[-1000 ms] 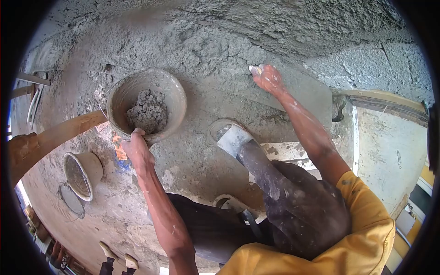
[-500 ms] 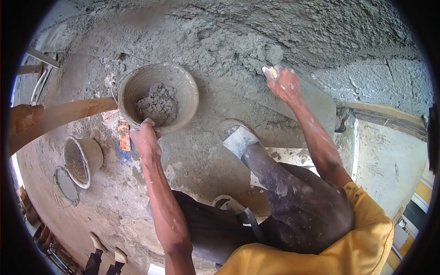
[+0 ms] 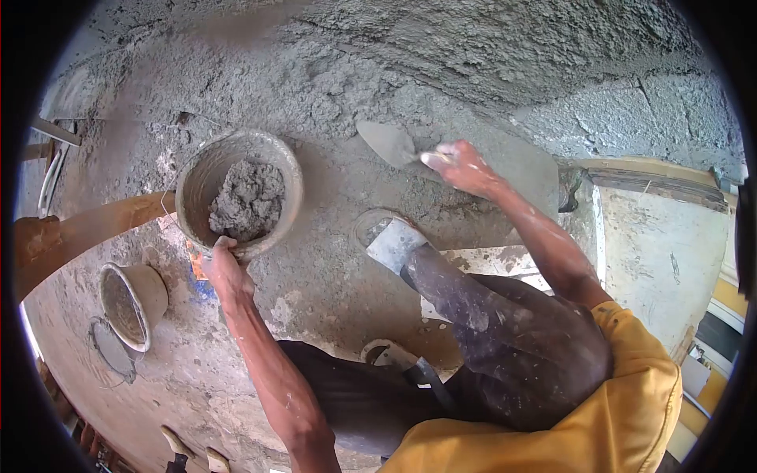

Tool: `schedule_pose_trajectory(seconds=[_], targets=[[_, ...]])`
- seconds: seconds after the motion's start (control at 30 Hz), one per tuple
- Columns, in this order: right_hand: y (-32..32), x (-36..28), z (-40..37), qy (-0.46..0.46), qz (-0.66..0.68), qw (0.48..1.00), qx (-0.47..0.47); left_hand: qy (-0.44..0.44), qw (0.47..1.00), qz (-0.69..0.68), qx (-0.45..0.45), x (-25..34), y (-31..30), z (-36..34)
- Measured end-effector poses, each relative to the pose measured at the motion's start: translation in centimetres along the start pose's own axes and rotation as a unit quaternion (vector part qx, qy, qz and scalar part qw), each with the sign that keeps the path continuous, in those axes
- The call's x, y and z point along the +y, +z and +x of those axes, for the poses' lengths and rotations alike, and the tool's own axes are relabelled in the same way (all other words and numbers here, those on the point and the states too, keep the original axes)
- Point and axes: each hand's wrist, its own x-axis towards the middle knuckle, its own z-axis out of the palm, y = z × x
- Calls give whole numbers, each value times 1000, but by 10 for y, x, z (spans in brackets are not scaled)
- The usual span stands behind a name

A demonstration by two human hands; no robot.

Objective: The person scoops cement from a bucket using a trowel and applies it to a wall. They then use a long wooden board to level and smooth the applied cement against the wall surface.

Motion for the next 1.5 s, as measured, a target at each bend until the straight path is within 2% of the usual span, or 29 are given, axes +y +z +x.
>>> schedule_pose_trajectory(seconds=[0.03,0.1,0.2,0.27,0.33,0.4,0.5,0.6,0.67,0.73,0.83,0.93,1.03,1.07,1.13,1.17,1.2,1.23,1.27,1.3,1.33,1.4,1.43,1.5], targets=[[-13,23,-21,64,37,995,-74,-6,1000,17,8,1,-2,-2],[-40,55,-53,191,2,976,-106,-10,999,47,24,7,2,-3],[-65,110,-52,215,-52,969,-111,-12,997,68,45,6,7,3],[-51,132,-16,114,-42,992,-19,-6,997,67,48,7,14,2],[-44,113,49,135,-51,988,-58,-10,995,79,55,6,16,0],[-16,125,108,44,-107,989,95,-18,993,95,61,7,21,0],[-8,108,136,0,-179,980,86,26,990,123,61,6,27,-2],[10,102,120,58,-167,971,163,33,989,136,46,9,28,-6],[10,106,109,29,-163,974,153,47,987,142,56,18,35,-17],[-5,70,81,27,-170,972,162,69,985,151,39,8,26,-7],[-21,40,54,-11,-168,974,150,49,990,127,29,6,27,-7],[-29,-23,25,-54,-160,976,141,45,990,131,11,2,31,-5],[-1,-83,6,-187,-195,944,188,69,991,112,7,6,36,-12],[14,-99,6,-263,-207,919,207,70,993,98,8,6,35,-13],[49,-129,13,-419,-212,849,241,35,997,70,-10,-5,18,1],[55,-149,16,-480,-243,799,270,27,998,54,-18,-8,2,9],[60,-168,16,-481,-198,802,293,-22,999,24,-14,5,-7,-2],[64,-184,12,-482,-149,807,308,-55,997,36,-28,-15,-38,24],[68,-197,9,-479,-99,811,321,-96,993,-6,-67,-22,-62,30],[66,-208,8,-498,-49,804,323,-130,987,13,-98,-29,-85,40],[64,-212,8,-510,-6,796,326,-117,987,40,-100,-18,-101,37],[75,-217,10,-524,-9,798,299,-100,984,90,-117,6,-119,28],[82,-216,10,-527,-14,800,286,-137,973,119,-145,22,-138,32],[94,-208,16,-465,-162,857,150,-120,992,33,-20,45,-167,38]])
